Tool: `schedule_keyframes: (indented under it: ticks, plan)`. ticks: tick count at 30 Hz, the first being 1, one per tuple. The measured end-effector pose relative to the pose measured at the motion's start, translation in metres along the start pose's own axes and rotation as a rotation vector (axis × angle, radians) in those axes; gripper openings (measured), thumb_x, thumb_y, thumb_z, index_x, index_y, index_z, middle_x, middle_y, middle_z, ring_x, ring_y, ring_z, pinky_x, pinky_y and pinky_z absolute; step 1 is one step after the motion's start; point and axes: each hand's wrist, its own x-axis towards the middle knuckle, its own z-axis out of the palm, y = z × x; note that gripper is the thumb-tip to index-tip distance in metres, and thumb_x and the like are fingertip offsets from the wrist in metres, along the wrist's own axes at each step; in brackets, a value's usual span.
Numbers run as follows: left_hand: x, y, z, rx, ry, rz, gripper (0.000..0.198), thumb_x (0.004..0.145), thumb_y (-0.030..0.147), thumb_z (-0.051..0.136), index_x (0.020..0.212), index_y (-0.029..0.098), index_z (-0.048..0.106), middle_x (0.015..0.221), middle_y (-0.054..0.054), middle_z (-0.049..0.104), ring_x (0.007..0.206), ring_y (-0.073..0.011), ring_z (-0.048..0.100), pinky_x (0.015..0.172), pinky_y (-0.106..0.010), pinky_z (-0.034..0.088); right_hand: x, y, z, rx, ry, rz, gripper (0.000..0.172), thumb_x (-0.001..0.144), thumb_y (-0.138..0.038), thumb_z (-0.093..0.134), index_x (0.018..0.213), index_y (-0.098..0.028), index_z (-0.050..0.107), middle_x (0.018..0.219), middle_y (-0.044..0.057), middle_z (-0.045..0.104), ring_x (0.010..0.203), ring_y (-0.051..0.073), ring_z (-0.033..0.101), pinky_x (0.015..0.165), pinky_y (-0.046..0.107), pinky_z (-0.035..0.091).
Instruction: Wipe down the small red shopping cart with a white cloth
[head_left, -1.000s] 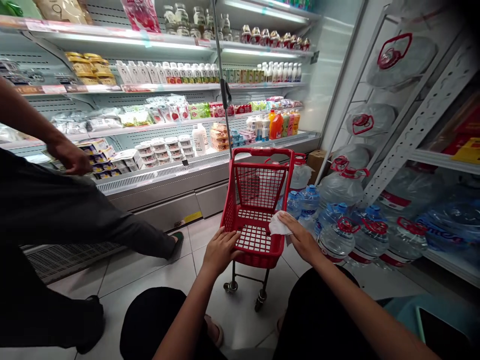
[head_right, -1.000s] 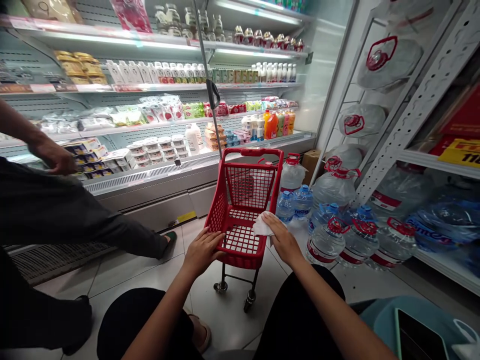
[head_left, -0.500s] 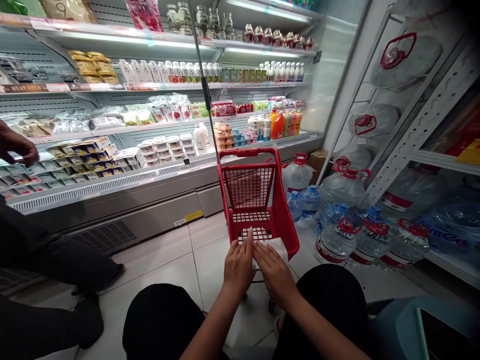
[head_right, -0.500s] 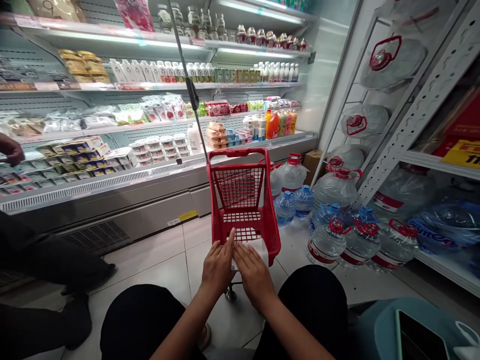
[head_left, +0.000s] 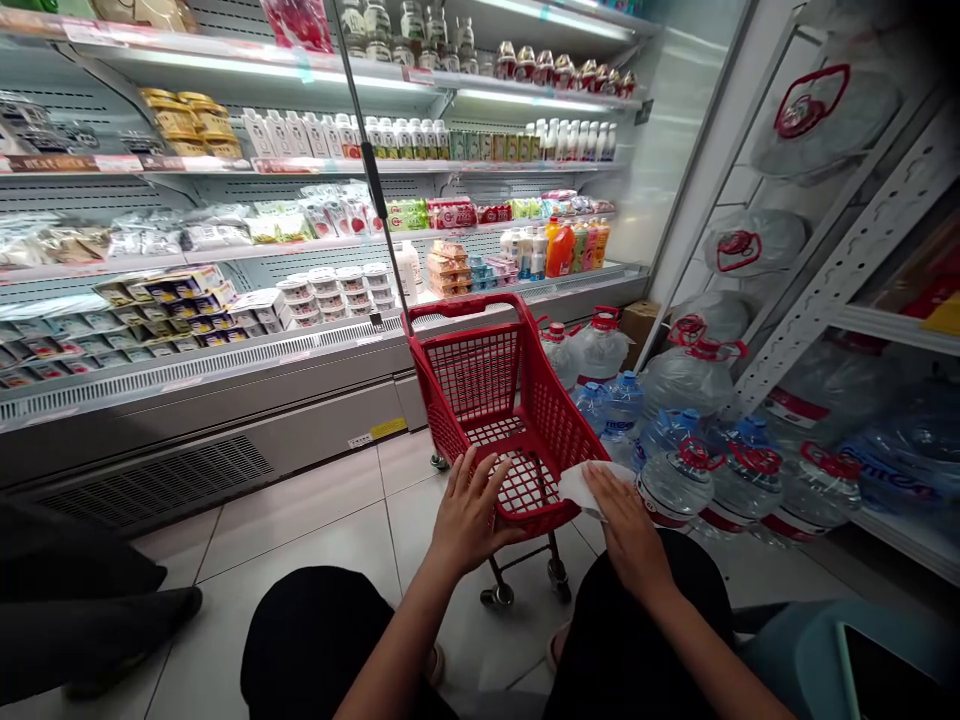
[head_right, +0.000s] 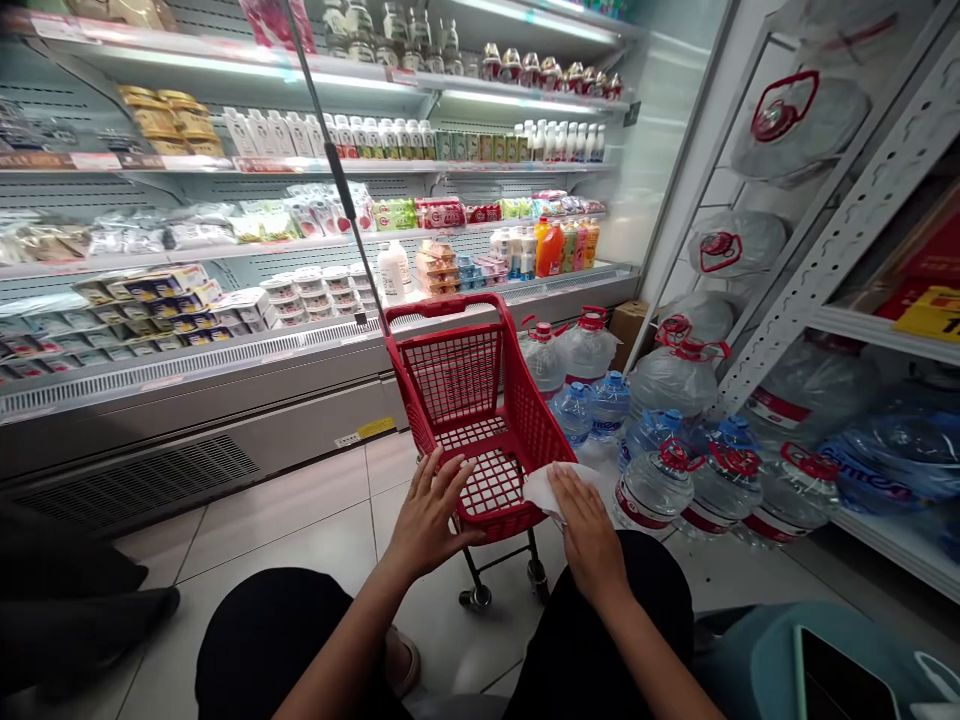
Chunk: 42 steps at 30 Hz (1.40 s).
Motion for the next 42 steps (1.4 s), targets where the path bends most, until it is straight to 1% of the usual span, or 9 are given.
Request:
schedule_keyframes:
  ticks: [5, 8, 14, 18, 22, 25, 30, 36, 42]
  plan:
    - [0.004, 0.028, 0.024, 0.002, 0.088, -0.094, 0.102, 0.084, 0.027, 0.071, 0.167, 0.021, 0.013, 0.156, -0.012, 0.048, 0.160, -0.0374, 0.013, 0.128, -0.057, 0.020, 0.003, -0.076, 0.027, 0.081, -0.039, -0.143, 0.089, 0.085, 0.001, 0.030, 0.167, -0.027, 0.010, 0.167, 0.003, 0.036, 0.155, 0.021, 0.031, 0.127, 0.050, 0.032]
    - [0.005, 0.027, 0.023, 0.014, 0.085, -0.107, 0.103, 0.083, 0.025, 0.069, 0.168, 0.021, 0.010, 0.159, -0.011, 0.046, 0.158, -0.0346, 0.021, 0.129, -0.053, 0.021, 0.003, -0.091, 0.029, 0.103, -0.075, -0.195, 0.089, 0.084, 0.001, 0.030, 0.167, -0.025, 0.011, 0.167, 0.002, 0.035, 0.155, 0.021, 0.030, 0.127, 0.047, 0.033]
    - [0.011, -0.007, -0.002, 0.040, 0.024, 0.005, 0.098, 0.083, 0.062, 0.075, 0.164, 0.029, 0.029, 0.172, -0.009, 0.024, 0.156, -0.0329, 0.028, 0.129, -0.053, 0.021, -0.008, -0.033, 0.002, 0.106, -0.071, -0.130, 0.085, 0.087, -0.001, 0.028, 0.166, -0.030, 0.018, 0.166, -0.001, 0.037, 0.155, 0.019, 0.032, 0.128, 0.048, 0.030]
    - [0.017, -0.005, 0.004, 0.031, 0.058, -0.023, 0.091, 0.080, 0.059, 0.080, 0.158, 0.033, 0.040, 0.174, -0.011, 0.017, 0.159, -0.0371, 0.019, 0.127, -0.058, 0.022, -0.010, -0.036, -0.001, 0.081, -0.046, -0.049, 0.086, 0.088, -0.001, 0.028, 0.167, -0.031, 0.016, 0.166, -0.001, 0.037, 0.154, 0.020, 0.032, 0.128, 0.050, 0.030]
    - [0.024, 0.017, 0.020, 0.039, 0.085, -0.050, 0.093, 0.081, 0.041, 0.081, 0.161, 0.035, 0.034, 0.170, -0.011, 0.026, 0.157, -0.0366, 0.024, 0.126, -0.056, 0.026, 0.002, -0.070, 0.011, 0.075, -0.031, -0.109, 0.088, 0.086, 0.001, 0.028, 0.167, -0.028, 0.012, 0.167, 0.001, 0.037, 0.154, 0.021, 0.034, 0.126, 0.048, 0.033]
    - [0.026, 0.026, 0.026, 0.065, 0.095, -0.059, 0.096, 0.084, 0.032, 0.074, 0.165, 0.033, 0.023, 0.168, -0.010, 0.033, 0.155, -0.0338, 0.030, 0.126, -0.052, 0.027, 0.010, -0.073, 0.015, 0.046, 0.008, -0.120, 0.085, 0.088, 0.000, 0.028, 0.167, -0.027, 0.012, 0.166, 0.002, 0.037, 0.153, 0.021, 0.036, 0.125, 0.048, 0.035]
    - [0.023, 0.022, 0.022, 0.095, 0.075, 0.000, 0.079, 0.098, 0.037, 0.057, 0.167, 0.026, 0.020, 0.164, -0.006, 0.042, 0.152, -0.0269, 0.038, 0.125, -0.044, 0.027, 0.007, -0.033, 0.006, 0.010, 0.019, -0.208, 0.081, 0.091, -0.002, 0.028, 0.166, -0.031, 0.019, 0.162, 0.000, 0.045, 0.149, 0.019, 0.042, 0.127, 0.048, 0.032]
    - [0.045, 0.001, 0.001, 0.111, 0.105, 0.106, 0.051, 0.096, 0.032, 0.061, 0.147, 0.032, 0.056, 0.164, -0.007, 0.042, 0.155, -0.0321, 0.031, 0.128, -0.057, 0.018, -0.007, 0.010, -0.007, 0.010, 0.032, -0.162, 0.077, 0.095, -0.003, 0.026, 0.165, -0.034, 0.023, 0.160, -0.001, 0.048, 0.149, 0.019, 0.042, 0.126, 0.050, 0.032]
    - [0.057, -0.047, -0.026, 0.134, 0.172, -0.066, 0.058, 0.095, 0.040, 0.062, 0.151, 0.028, 0.053, 0.154, -0.008, 0.054, 0.153, -0.0386, 0.032, 0.128, -0.066, 0.014, -0.010, 0.036, -0.009, 0.009, 0.076, -0.005, 0.083, 0.090, -0.001, 0.026, 0.166, -0.034, 0.020, 0.164, -0.002, 0.041, 0.152, 0.020, 0.037, 0.127, 0.052, 0.032]
